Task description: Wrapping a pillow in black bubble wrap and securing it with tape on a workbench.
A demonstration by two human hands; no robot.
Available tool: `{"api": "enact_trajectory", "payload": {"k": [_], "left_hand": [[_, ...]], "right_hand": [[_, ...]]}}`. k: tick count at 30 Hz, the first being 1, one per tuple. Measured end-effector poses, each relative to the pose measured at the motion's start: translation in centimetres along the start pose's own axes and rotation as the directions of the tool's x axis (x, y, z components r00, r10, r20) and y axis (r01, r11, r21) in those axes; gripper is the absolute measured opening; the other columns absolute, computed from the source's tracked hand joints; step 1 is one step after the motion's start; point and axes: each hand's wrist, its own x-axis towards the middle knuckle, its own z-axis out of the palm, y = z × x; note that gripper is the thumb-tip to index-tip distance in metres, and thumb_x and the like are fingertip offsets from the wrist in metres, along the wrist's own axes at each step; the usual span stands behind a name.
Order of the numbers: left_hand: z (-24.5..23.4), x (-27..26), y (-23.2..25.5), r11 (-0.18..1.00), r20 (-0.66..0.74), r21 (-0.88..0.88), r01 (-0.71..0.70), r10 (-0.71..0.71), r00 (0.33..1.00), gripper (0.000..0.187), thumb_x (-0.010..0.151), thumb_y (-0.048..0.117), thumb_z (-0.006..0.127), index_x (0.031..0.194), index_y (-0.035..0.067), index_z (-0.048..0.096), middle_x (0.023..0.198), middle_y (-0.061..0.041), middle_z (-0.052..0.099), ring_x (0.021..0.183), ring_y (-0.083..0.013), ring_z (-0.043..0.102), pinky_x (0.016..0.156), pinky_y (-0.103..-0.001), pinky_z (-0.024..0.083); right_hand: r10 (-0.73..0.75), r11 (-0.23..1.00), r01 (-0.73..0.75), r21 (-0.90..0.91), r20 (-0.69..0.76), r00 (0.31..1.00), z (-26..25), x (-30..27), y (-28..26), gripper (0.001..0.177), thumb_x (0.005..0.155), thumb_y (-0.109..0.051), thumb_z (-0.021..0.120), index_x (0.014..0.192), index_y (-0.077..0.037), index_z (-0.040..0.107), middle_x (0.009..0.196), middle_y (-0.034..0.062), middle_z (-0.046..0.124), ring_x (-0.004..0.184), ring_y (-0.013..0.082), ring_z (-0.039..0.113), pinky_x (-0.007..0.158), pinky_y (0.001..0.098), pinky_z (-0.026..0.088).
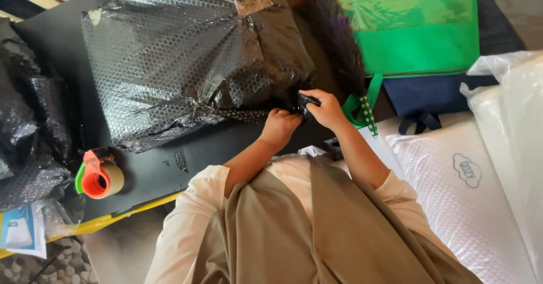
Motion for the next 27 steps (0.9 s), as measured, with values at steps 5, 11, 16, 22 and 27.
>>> {"api": "enact_trajectory", "payload": {"k": [5, 11, 16, 22, 27], "left_hand": [[-2.3, 1.4, 0.2, 0.997, -0.043, -0.078, -0.007, 0.004, 0.999, 0.017, 0.092, 0.012, 0.064, 0.084, 0.025, 0.07, 0.075, 0.007, 0.068, 0.073, -0.0164, 0.067, 0.067, -0.032, 0.053], [-2.5, 1.7, -1.5, 0.993, -0.086, -0.114, -0.032, 0.022, 0.996, 0.02, 0.102, 0.018, 0.058, 0.084, 0.022, 0.066, 0.075, 0.005, 0.061, 0.071, -0.0215, 0.064, 0.061, -0.031, 0.052], [-2.0, 3.8, -2.3, 0.996, -0.073, 0.063, -0.056, 0.06, 0.996, 0.007, 0.092, 0.022, 0.065, 0.086, 0.023, 0.065, 0.072, 0.006, 0.06, 0.069, -0.0161, 0.062, 0.065, -0.028, 0.052], [-4.5, 7.8, -4.5, 0.994, -0.097, 0.106, 0.01, 0.0, 0.995, 0.021, 0.095, 0.037, 0.065, 0.087, 0.017, 0.06, 0.072, 0.002, 0.053, 0.062, -0.0215, 0.058, 0.06, -0.035, 0.051], [-7.0, 8.3, -4.4, 0.991, 0.113, 0.112, 0.07, -0.082, 0.99, 0.07, 0.052, 0.071, 0.082, 0.099, 0.023, 0.063, 0.097, 0.004, 0.055, 0.093, -0.022, 0.055, 0.081, -0.04, 0.045]], "right_hand": [[-0.129, 0.977, 0.173, -0.124, 0.304, 0.944, -0.1, 1.8, -1.2, 0.045, 0.084, -0.02, 0.072, 0.127, -0.006, 0.073, 0.124, 0.0145, 0.071, 0.123, 0.0315, 0.063, 0.107, 0.0431, 0.048], [-0.11, 0.941, 0.29, -0.171, 0.658, 0.745, -2.3, 1.8, -1.6, 0.088, 0.075, -0.043, 0.083, 0.146, 0.002, 0.055, 0.147, 0.0267, 0.055, 0.14, 0.0434, 0.047, 0.119, 0.0525, 0.038], [-0.14, 0.913, 0.292, -0.284, 0.452, 0.881, 1.0, 1.5, 1.4, 0.087, 0.061, -0.052, 0.095, 0.128, -0.005, 0.067, 0.121, 0.018, 0.068, 0.119, 0.0386, 0.063, 0.102, 0.0483, 0.054], [-0.33, 0.858, 0.317, -0.405, 0.039, 0.943, 2.7, 0.7, 1.9, 0.037, 0.078, -0.03, 0.088, 0.106, -0.015, 0.068, 0.07, 0.0066, 0.067, 0.07, 0.0313, 0.069, 0.068, 0.0398, 0.056], [-0.307, 0.928, 0.292, -0.233, -0.032, 0.951, 1.7, 0.3, 0.0, 0.016, 0.094, -0.021, 0.076, 0.101, -0.01, 0.066, 0.075, 0.0102, 0.071, 0.081, 0.0361, 0.07, 0.068, 0.0456, 0.057]]}}
